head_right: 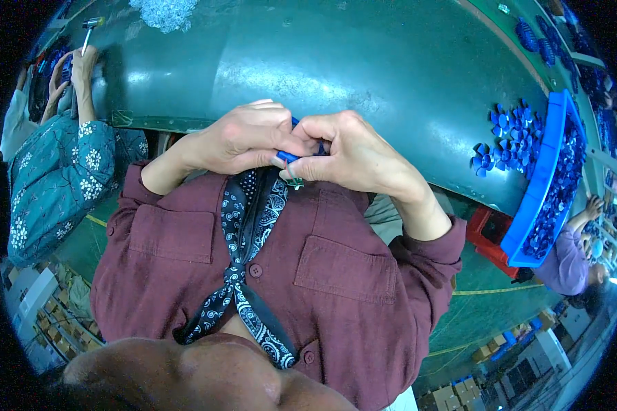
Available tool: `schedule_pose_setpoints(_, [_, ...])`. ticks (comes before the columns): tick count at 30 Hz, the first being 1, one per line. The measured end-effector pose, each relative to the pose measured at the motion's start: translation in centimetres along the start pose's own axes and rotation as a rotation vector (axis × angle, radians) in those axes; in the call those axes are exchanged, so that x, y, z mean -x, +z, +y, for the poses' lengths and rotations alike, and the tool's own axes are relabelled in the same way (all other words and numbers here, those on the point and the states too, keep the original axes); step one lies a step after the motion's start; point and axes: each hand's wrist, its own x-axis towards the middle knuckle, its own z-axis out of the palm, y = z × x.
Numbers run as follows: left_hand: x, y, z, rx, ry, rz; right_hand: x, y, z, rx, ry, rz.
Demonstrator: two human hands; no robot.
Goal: The person assembles portable fans by hand, joining fan blades, fan casings, circuit boards, and electronic components.
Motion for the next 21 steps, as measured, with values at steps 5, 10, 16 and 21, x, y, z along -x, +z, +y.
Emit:
schedule_pose_setpoints(5, [-0.1, -0.4, 0.2, -0.039, -0.02, 0.075, -0.3, -0.7, 0.1, -0.089, 0.054, 0.002])
schedule_pose_setpoints(10, [0.1, -1.0, 0.5, -0.132, -0.123, 0.263, 0.5, 0.1, 1.0, 0.046, -0.169, 0.508])
schedule_pose_setpoints(16, [-0.1, -0.5, 0.6, -0.289, -0.141, 0.323, -0.8, 3.0, 1.9, 0.443, -0.461, 0.662])
schedule_pose_setpoints(21, [0.0, -0.3, 0.6, -0.201, -0.17, 0.345, -0.5, 2.6, 1.7, 0.405, -0.429, 0.645])
